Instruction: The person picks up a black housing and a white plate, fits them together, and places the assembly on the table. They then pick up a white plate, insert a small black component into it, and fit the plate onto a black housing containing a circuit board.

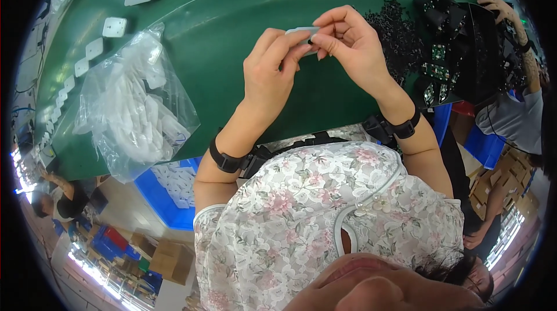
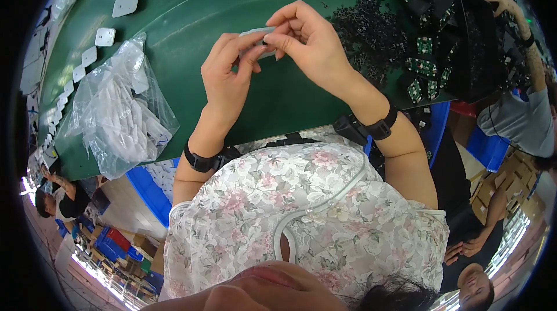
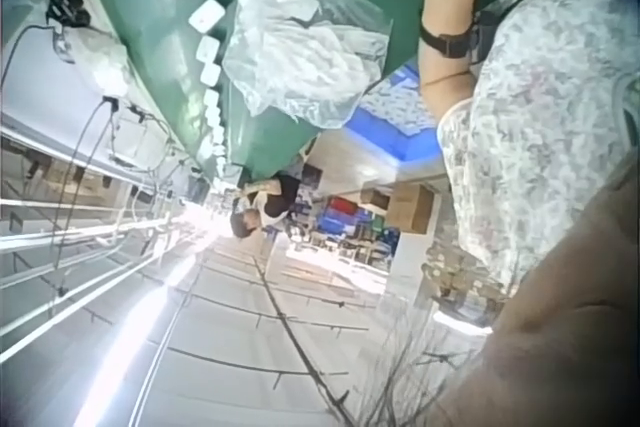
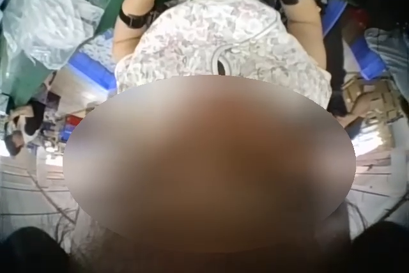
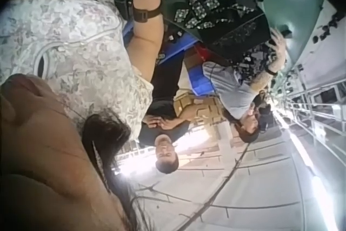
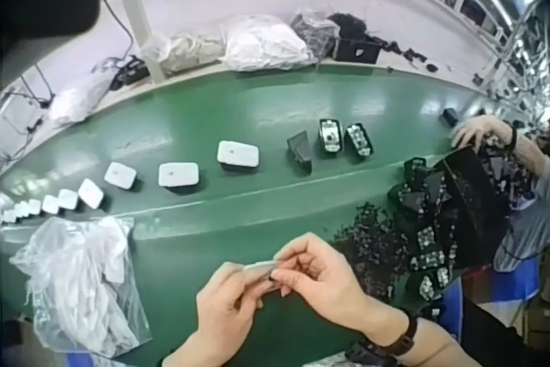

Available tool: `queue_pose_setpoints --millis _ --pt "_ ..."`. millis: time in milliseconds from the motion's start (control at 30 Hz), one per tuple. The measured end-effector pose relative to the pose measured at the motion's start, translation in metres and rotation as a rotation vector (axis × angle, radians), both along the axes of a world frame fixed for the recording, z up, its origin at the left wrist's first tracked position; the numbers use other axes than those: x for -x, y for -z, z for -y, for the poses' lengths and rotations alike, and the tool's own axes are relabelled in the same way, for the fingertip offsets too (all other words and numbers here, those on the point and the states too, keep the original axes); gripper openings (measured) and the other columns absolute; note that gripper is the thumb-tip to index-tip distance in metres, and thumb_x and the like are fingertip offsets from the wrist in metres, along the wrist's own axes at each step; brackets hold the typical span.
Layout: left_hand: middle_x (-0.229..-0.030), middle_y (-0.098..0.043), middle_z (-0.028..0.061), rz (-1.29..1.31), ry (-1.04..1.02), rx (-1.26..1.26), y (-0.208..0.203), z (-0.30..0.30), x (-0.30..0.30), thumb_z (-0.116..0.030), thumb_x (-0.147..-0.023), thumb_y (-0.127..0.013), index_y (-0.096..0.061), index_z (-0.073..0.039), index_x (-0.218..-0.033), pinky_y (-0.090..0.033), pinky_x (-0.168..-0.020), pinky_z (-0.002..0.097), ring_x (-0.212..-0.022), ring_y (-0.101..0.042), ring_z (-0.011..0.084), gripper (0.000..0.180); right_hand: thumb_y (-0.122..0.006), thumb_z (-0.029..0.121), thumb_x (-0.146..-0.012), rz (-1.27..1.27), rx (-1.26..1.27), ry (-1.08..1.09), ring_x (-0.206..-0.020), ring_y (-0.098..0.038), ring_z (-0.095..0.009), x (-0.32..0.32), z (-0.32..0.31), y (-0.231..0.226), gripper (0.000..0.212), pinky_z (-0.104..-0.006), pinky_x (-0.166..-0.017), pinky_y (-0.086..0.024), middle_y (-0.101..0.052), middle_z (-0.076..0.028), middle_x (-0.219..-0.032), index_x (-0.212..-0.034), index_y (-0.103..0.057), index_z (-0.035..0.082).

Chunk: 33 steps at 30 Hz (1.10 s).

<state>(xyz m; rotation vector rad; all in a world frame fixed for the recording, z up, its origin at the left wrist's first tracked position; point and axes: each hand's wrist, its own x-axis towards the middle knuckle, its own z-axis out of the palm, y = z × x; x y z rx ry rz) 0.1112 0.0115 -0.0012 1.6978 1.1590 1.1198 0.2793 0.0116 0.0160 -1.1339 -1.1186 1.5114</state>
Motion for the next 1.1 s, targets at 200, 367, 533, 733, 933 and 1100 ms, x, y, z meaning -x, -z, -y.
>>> queue_pose_setpoints --millis 200,367,533,733,933,1100 --pt "-0.08 -0.057 0.007 0.062 -0.048 0.037 -0.004 0.003 0.005 0.006 -0.083 -0.063 -0.066 -0.002 -0.095 -0.046 -0.047 0.0237 -0.055 -0.057 0.012 0.015 -0.064 0.004 -0.088 0.331 -0.199 -0.003 -0.075 -0.058 -0.009 0.011 0.004 -0.007 0.012 -0.0217 -0.07 -0.048 -0.062 -0.003 -0.088 -0.098 -0.06 -0.001" --pt "-0.083 -0.058 0.0074 0.129 -0.021 0.1 -0.004 0.005 0.007 0.007 -0.085 -0.06 -0.065 -0.001 -0.097 -0.047 -0.048 0.0236 -0.058 -0.06 0.012 0.016 -0.066 0.005 -0.087 0.361 -0.154 -0.015 -0.075 -0.056 -0.007 0.006 0.006 -0.006 0.01 -0.0208 -0.07 -0.046 -0.061 -0.001 -0.087 -0.095 -0.062 0.0" --pt "-0.093 -0.061 0.01 0.45 -0.032 0.369 -0.006 0.006 0.006 0.005 -0.09 -0.057 -0.059 0.005 -0.112 -0.053 -0.063 0.0235 -0.072 -0.065 0.0163 0.022 -0.067 0.005 -0.085 0.42 -0.145 0.005 -0.071 -0.052 -0.006 0.003 0.006 -0.009 0.008 -0.0198 -0.064 -0.043 -0.06 0.0 -0.085 -0.091 -0.064 0.001" --pt "-0.097 -0.063 0.0138 0.516 0.044 0.617 0.0 0.008 0.014 0.003 -0.092 -0.054 -0.054 0.009 -0.108 -0.054 -0.078 0.0284 -0.083 -0.067 0.018 0.017 -0.069 0.003 -0.082 0.539 -0.285 0.02 -0.06 -0.043 -0.005 0.011 0.005 -0.009 0.006 -0.0211 -0.053 -0.034 -0.056 0.001 -0.078 -0.085 -0.065 0.001" --pt "-0.1 -0.057 0.0093 0.557 0.063 0.529 0.005 0.01 0.012 0.002 -0.092 -0.055 -0.055 0.007 -0.101 -0.055 -0.078 0.0284 -0.085 -0.066 0.0178 0.01 -0.069 0.005 -0.082 0.518 -0.21 -0.024 -0.06 -0.041 -0.004 0.011 0.004 -0.012 0.007 -0.0211 -0.052 -0.033 -0.055 0.001 -0.077 -0.083 -0.064 0.001" --pt "-0.098 -0.054 0.0097 0.412 0.028 0.238 0.007 0.008 0.009 0.004 -0.089 -0.059 -0.056 0.005 -0.092 -0.056 -0.067 0.0256 -0.079 -0.064 0.0165 0.004 -0.068 0.008 -0.086 0.267 0.045 -0.037 -0.064 -0.046 0.0 0.011 0.002 -0.002 0.008 -0.0171 -0.056 -0.037 -0.06 0.003 -0.077 -0.084 -0.062 0.003"
